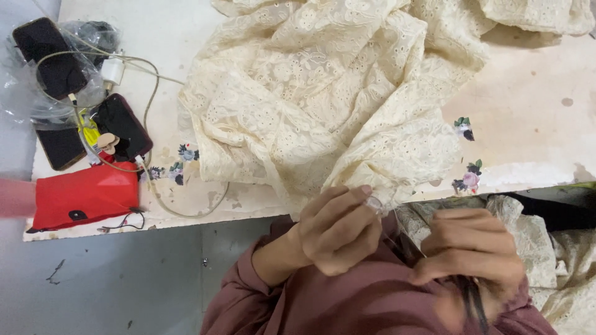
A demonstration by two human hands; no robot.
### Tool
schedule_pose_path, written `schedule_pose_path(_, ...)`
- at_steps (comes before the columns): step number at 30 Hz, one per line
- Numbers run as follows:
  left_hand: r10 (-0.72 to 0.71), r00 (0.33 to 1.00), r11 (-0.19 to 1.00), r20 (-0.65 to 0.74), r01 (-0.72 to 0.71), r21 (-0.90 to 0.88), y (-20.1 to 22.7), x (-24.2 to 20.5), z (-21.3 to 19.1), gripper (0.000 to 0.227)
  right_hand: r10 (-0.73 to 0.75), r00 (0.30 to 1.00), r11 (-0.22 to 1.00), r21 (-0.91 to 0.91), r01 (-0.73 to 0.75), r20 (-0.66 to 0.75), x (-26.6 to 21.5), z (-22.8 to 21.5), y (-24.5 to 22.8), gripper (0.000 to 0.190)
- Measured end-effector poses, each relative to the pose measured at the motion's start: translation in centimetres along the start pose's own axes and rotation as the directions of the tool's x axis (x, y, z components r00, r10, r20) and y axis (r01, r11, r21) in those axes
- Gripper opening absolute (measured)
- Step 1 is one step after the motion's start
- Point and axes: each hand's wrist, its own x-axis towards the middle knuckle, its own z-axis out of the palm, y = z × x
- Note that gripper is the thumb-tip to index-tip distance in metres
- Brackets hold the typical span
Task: Trimming loose threads from lace fabric using thread snips
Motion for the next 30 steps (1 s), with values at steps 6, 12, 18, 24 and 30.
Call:
schedule_pose_path(6,-0.014,0.999,1.000,-0.049,0.014,-0.007,-0.1,-0.3,0.4,0.018,0.147,0.971,0.968,-0.227,-0.103,0.189,-0.6,-2.4,3.0,0.026)
schedule_pose_path(12,-0.038,0.999,0.999,-0.026,0.038,-0.008,-0.1,-0.5,0.2,0.017,-0.130,0.950,0.862,-0.440,0.250,0.285,0.5,-1.3,2.1,0.027)
schedule_pose_path(18,-0.033,0.998,0.999,-0.044,0.034,0.011,0.0,-0.4,0.5,0.019,-0.162,0.936,0.854,-0.432,0.291,0.312,1.3,-0.6,1.6,0.021)
schedule_pose_path(24,-0.033,0.999,0.999,-0.021,0.033,0.009,0.0,-0.4,0.1,0.019,-0.262,0.922,0.857,-0.371,0.359,0.287,0.3,-0.8,2.7,0.014)
schedule_pose_path(30,-0.334,0.941,0.806,0.050,0.313,-0.502,0.5,-2.5,1.2,0.013,0.065,0.977,0.982,-0.186,-0.027,0.201,-1.9,-0.9,6.1,0.065)
